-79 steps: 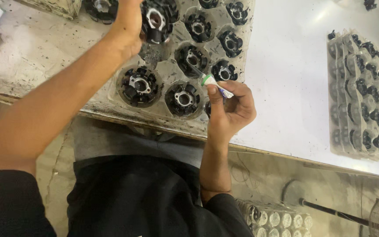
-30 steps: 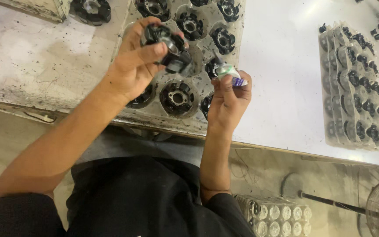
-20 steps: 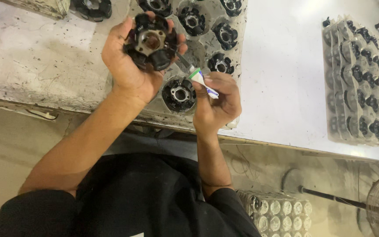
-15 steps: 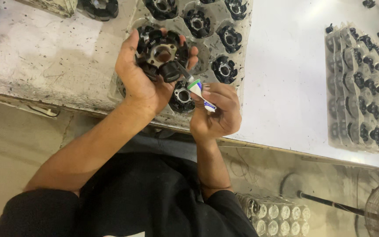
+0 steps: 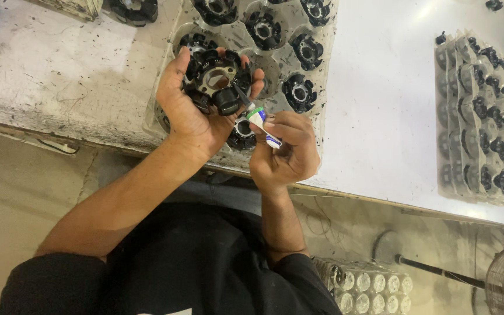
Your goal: The person picks black circular rotor components one at a time from a plastic tray, holds each in one hand, and squeezes adhesive from a small tube onto the metal hub of each part, then places the treated part back into the tray and reaches for the next one.
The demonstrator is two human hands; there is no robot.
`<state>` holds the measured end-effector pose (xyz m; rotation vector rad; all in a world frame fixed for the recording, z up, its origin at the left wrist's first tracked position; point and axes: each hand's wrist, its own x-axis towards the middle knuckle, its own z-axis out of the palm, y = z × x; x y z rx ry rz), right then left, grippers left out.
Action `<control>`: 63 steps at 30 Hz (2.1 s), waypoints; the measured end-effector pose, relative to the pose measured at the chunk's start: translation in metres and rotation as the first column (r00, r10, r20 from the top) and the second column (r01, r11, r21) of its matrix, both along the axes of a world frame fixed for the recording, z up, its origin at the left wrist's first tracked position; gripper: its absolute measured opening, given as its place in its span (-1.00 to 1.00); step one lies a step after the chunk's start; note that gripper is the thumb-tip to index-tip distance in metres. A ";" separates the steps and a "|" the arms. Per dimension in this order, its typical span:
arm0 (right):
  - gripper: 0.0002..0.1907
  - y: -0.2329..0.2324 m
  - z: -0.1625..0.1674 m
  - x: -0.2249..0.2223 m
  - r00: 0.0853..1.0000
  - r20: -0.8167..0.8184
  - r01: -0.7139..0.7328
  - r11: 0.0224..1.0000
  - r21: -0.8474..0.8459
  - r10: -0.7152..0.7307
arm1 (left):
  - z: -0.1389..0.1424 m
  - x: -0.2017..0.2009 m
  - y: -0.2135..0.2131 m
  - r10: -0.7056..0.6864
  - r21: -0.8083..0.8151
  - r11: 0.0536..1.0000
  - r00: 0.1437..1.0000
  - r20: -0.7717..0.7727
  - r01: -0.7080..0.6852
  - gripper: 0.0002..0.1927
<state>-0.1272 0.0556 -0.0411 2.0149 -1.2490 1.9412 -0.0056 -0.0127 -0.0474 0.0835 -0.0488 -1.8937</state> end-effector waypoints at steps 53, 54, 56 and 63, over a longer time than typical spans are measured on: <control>-0.64 0.026 0.010 -0.009 0.997 0.037 -0.077 0.994 0.080 0.074 | -0.002 0.012 -0.003 0.747 -0.913 0.350 0.650 0.138 -0.208 -0.59; -0.64 0.026 0.009 -0.009 0.996 0.041 -0.079 0.993 0.085 0.075 | -0.004 0.012 -0.003 0.738 -0.906 0.369 0.658 0.150 -0.208 -0.59; -0.64 0.025 0.008 -0.009 0.996 0.051 -0.078 0.994 0.081 0.074 | -0.005 0.011 -0.003 0.730 -0.895 0.394 0.663 0.166 -0.210 -0.59; -0.64 0.027 0.004 -0.010 0.997 0.058 -0.055 0.994 0.096 0.050 | -0.007 0.008 -0.001 0.723 -0.880 0.421 0.668 0.179 -0.220 -0.59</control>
